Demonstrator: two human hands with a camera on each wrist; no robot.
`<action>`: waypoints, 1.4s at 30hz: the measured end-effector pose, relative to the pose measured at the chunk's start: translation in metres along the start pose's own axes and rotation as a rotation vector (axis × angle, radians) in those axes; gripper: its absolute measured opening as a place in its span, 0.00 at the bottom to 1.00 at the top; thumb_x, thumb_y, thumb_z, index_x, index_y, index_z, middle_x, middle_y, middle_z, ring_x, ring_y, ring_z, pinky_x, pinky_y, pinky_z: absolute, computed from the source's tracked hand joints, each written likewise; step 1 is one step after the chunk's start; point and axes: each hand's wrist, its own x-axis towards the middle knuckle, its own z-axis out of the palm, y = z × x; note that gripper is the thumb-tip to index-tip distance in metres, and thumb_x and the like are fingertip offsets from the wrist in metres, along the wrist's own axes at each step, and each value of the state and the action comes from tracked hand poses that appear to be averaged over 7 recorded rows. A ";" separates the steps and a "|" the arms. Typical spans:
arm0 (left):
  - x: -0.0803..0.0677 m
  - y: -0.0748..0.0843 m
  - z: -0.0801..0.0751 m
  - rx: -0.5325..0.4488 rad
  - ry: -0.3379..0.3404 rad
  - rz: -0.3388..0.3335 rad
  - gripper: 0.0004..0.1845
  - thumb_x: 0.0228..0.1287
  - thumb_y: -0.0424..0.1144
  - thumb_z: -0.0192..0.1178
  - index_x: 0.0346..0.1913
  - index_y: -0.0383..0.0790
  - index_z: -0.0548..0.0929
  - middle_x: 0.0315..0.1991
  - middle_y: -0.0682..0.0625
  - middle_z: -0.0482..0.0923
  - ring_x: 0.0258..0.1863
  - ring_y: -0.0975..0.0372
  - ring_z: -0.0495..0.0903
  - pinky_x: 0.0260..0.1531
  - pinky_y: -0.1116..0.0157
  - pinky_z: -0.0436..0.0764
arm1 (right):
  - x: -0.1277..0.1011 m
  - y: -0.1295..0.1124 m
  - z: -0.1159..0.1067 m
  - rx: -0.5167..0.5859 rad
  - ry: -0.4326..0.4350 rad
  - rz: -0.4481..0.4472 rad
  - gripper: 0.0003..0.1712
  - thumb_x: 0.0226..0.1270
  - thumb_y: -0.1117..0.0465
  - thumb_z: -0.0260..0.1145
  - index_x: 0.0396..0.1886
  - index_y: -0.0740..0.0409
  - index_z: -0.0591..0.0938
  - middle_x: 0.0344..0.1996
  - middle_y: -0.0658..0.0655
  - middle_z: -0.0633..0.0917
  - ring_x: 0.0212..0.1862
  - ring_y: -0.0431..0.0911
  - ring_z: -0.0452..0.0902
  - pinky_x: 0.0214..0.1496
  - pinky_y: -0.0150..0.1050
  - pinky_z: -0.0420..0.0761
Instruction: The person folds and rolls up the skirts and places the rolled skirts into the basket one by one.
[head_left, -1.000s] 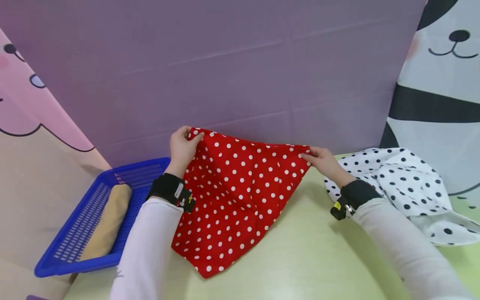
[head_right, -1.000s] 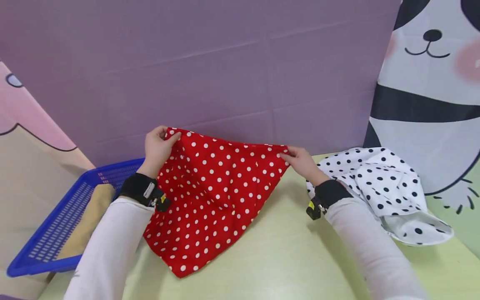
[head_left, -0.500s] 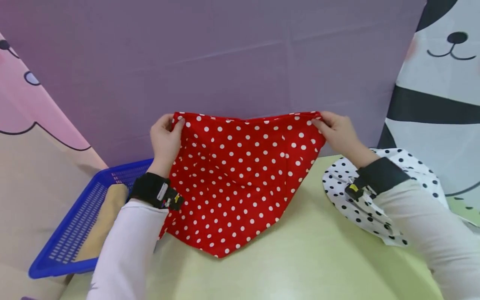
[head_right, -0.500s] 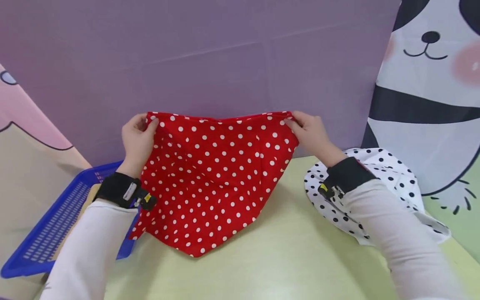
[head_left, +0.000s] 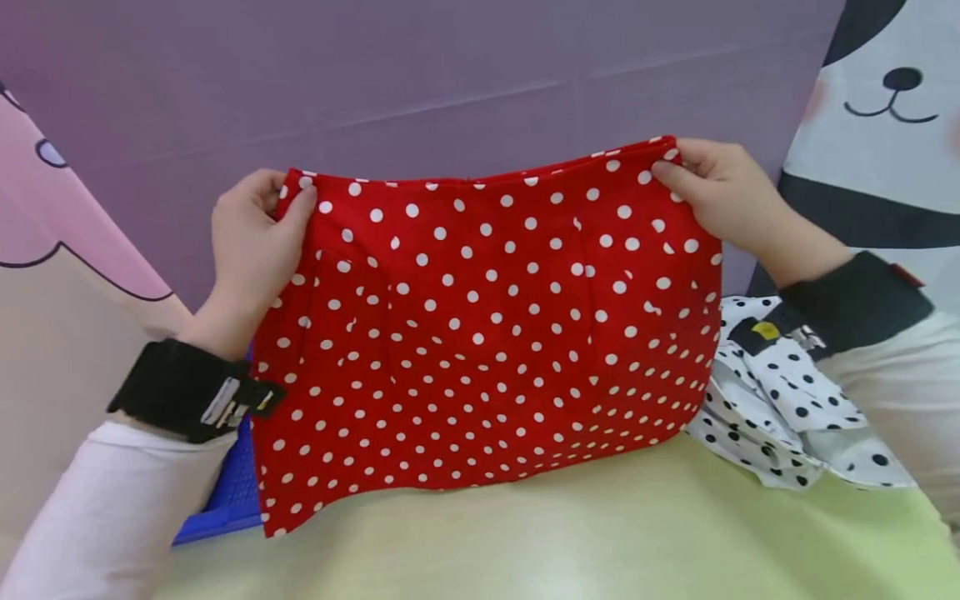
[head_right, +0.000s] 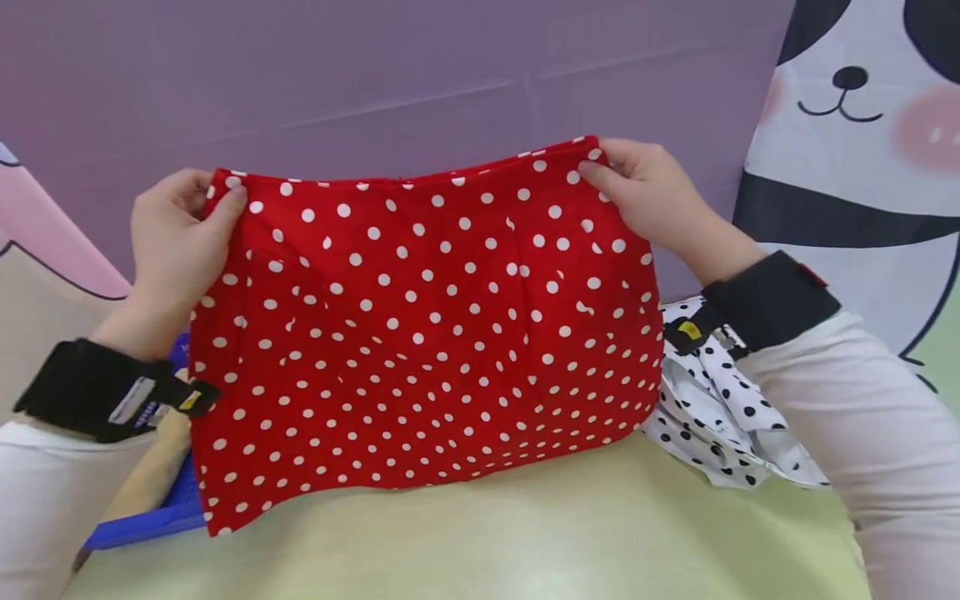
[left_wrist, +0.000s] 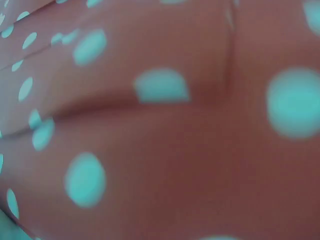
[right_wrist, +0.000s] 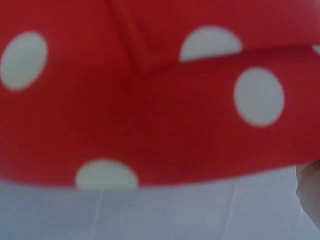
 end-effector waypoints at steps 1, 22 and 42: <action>-0.002 0.003 -0.003 0.015 -0.015 -0.005 0.22 0.63 0.53 0.54 0.45 0.36 0.78 0.23 0.65 0.74 0.24 0.80 0.73 0.28 0.84 0.72 | 0.000 -0.001 -0.003 0.019 -0.018 0.016 0.20 0.69 0.52 0.53 0.56 0.55 0.74 0.30 0.32 0.81 0.29 0.32 0.81 0.29 0.24 0.79; -0.010 -0.059 0.089 0.134 -0.563 -0.416 0.14 0.65 0.40 0.53 0.44 0.31 0.79 0.40 0.41 0.77 0.42 0.52 0.74 0.44 0.60 0.75 | 0.020 0.069 0.048 -0.332 -0.387 0.299 0.22 0.69 0.56 0.53 0.55 0.68 0.73 0.44 0.68 0.79 0.42 0.54 0.76 0.46 0.48 0.77; -0.071 -0.112 0.161 0.262 -0.560 -0.422 0.10 0.58 0.33 0.50 0.36 0.35 0.81 0.28 0.44 0.84 0.27 0.55 0.81 0.26 0.66 0.75 | -0.026 0.168 0.138 -0.103 -0.277 0.397 0.24 0.71 0.61 0.50 0.61 0.74 0.64 0.50 0.74 0.77 0.47 0.61 0.78 0.50 0.45 0.79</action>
